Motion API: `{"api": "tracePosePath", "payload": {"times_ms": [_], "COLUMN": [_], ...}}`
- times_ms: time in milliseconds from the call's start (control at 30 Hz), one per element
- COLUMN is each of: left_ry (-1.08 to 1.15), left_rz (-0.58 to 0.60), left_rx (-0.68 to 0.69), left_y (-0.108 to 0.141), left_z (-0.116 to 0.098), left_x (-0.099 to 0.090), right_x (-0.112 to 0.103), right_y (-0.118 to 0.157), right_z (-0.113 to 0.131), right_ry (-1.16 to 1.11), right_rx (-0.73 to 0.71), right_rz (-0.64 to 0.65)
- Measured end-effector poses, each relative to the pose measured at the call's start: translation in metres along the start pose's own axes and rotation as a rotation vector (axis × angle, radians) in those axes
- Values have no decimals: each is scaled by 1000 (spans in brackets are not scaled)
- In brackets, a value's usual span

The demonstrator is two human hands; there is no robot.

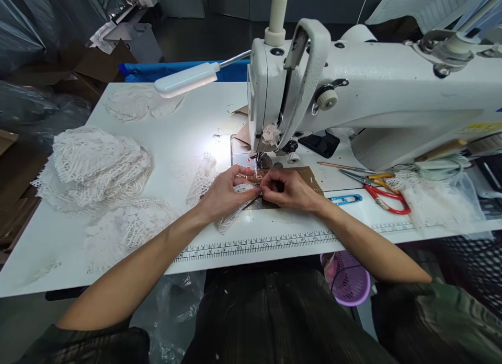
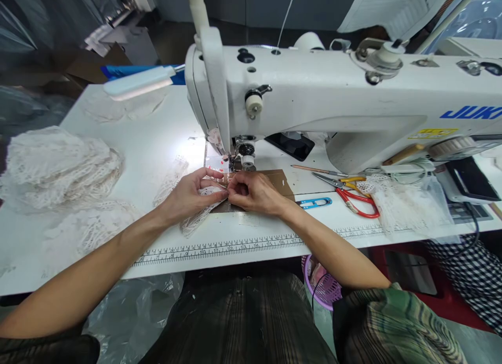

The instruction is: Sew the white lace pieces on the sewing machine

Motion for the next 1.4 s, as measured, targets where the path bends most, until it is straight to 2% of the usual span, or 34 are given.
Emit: {"api": "tracePosePath", "payload": {"times_ms": [267,367,433,500,600,700,767,900,967,1100,1200,1267,1333,1400], "left_ry": [-26,-32,-17,-9,-43,-128,-213,-409,-459,-434,-351,-354,-412,-445], "left_rz": [44,55,50,64,86,115,146,139,175,284,223,156,106,85], "left_rx": [30,72,90,118,176,228,266,273,269,307,245,181,140,141], "left_y": [0,-1,-1,-1,-1,1,4,11,12,12,11,12,15,16], "left_z": [0,0,0,-3,-12,-23,-31,-42,-45,-47,-39,-34,-34,-38], "left_x": [4,4,3,3,4,7,8,3,5,18,9,0,-7,-10], "right_x": [-1,-8,-9,-8,-6,4,10,12,9,1,-1,-1,1,4], "right_y": [-1,-1,0,1,4,6,7,10,15,25,30,32,31,28], "right_z": [-4,-13,-14,-10,8,27,33,30,27,20,9,9,21,41], "right_ry": [93,73,31,-25,-66,-117,-125,88,184,159,105,127,148,120], "right_rx": [90,164,165,114,-43,-219,-264,-200,-142,-25,107,135,77,-46], "right_rz": [-62,-117,-106,-82,-85,-63,-23,74,120,132,118,133,150,140]}}
Point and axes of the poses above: each hand's wrist, its own y-axis away from the middle knuckle, its own x-axis out of the palm, z = x × y, the point moved 10 cm from there along -y, towards the middle knuckle, and after that the axes turned 9 degrees about z, right-handed, at the moved point
